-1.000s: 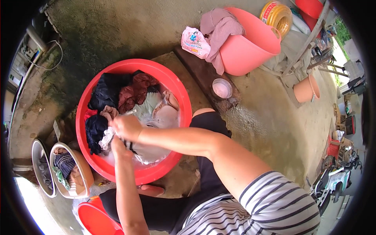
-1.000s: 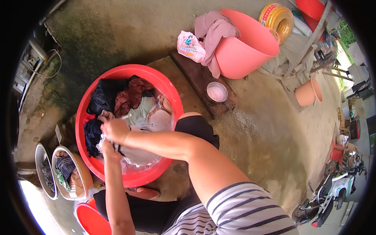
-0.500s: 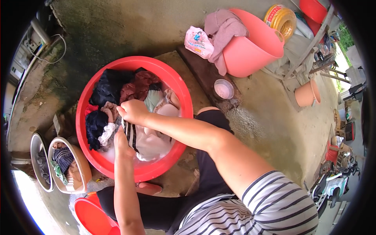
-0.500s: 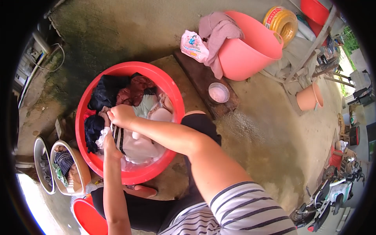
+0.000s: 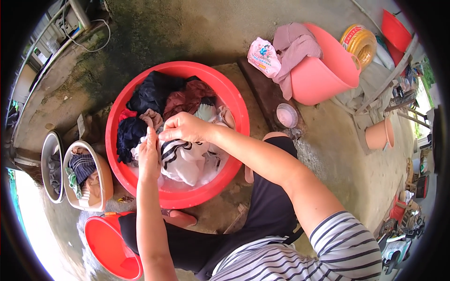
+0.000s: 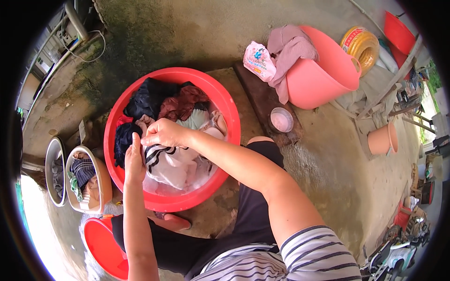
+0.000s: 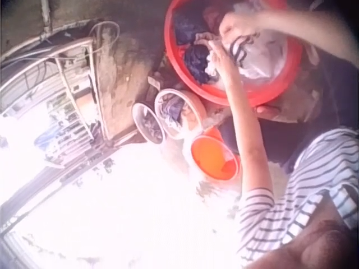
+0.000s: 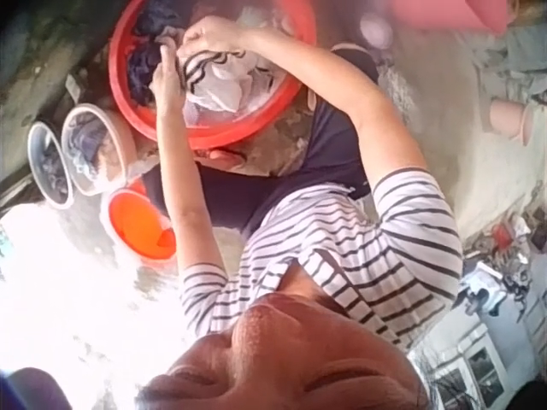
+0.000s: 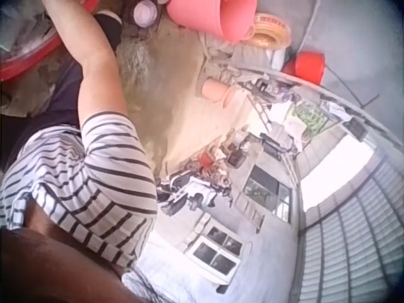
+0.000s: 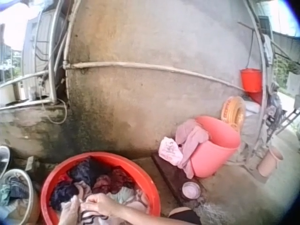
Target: The person washes a garment in a tub of soapy water, scrubbing, rubbing, and turning different sections of the fabric by hand.
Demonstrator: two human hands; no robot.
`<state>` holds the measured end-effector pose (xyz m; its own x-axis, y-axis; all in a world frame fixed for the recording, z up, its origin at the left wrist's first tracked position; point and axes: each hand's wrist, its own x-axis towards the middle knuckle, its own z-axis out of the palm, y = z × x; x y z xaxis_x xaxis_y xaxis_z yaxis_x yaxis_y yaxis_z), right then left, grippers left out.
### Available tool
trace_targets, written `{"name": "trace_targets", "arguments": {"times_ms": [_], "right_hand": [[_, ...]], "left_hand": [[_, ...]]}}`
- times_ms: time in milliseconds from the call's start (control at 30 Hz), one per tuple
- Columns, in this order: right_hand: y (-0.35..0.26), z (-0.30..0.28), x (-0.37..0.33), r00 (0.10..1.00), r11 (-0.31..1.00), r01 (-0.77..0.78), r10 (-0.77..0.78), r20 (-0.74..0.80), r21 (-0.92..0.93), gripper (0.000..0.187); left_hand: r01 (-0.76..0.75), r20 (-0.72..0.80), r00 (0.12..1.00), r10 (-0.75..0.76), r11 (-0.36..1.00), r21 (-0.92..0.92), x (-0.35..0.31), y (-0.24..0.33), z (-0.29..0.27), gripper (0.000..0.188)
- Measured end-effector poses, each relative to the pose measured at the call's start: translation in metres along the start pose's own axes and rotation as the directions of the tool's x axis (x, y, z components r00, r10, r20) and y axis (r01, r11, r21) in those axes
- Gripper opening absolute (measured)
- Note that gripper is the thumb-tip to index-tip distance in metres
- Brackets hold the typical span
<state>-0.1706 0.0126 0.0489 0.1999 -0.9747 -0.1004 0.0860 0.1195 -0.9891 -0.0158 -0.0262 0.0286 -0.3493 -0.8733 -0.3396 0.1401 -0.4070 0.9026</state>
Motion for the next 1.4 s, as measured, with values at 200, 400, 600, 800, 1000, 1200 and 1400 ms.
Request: {"name": "trace_targets", "arguments": {"times_ms": [200,400,600,800,1000,1200,1400], "right_hand": [[0.006,-0.014,-0.003,0.928,0.832,0.022,0.189,-0.320,0.554,0.010],[0.016,0.001,-0.008,0.975,0.796,-0.109,0.202,-0.091,0.595,0.009],[0.022,-0.003,0.004,0.942,0.752,-0.202,0.325,-0.085,0.628,0.021],[0.016,0.003,0.003,0.953,0.977,0.035,0.031,-0.301,0.212,0.015],[0.019,-0.003,0.002,0.934,0.934,-0.011,0.138,-0.331,0.357,0.013],[0.017,0.012,0.005,0.959,0.942,-0.014,0.107,-0.261,0.336,0.011],[0.023,0.010,0.008,0.925,0.976,0.075,0.009,-0.379,0.205,0.016]], "left_hand": [[0.096,-0.002,0.994,-0.107,0.887,0.452,-0.014,-0.007,-0.002,0.062],[0.127,0.104,0.987,-0.119,0.989,-0.077,-0.006,-0.024,0.004,0.046],[0.115,0.085,0.992,-0.096,0.958,-0.263,0.007,-0.032,0.000,0.029],[0.188,0.076,0.980,-0.182,0.978,-0.086,0.000,-0.032,0.009,0.022],[0.493,0.059,0.870,-0.489,0.860,-0.130,0.000,-0.026,0.007,0.029],[0.283,0.190,0.953,-0.238,0.922,-0.265,0.006,-0.038,-0.001,0.025],[0.474,0.419,0.846,-0.329,0.824,-0.310,0.011,-0.050,-0.010,0.016]]}}
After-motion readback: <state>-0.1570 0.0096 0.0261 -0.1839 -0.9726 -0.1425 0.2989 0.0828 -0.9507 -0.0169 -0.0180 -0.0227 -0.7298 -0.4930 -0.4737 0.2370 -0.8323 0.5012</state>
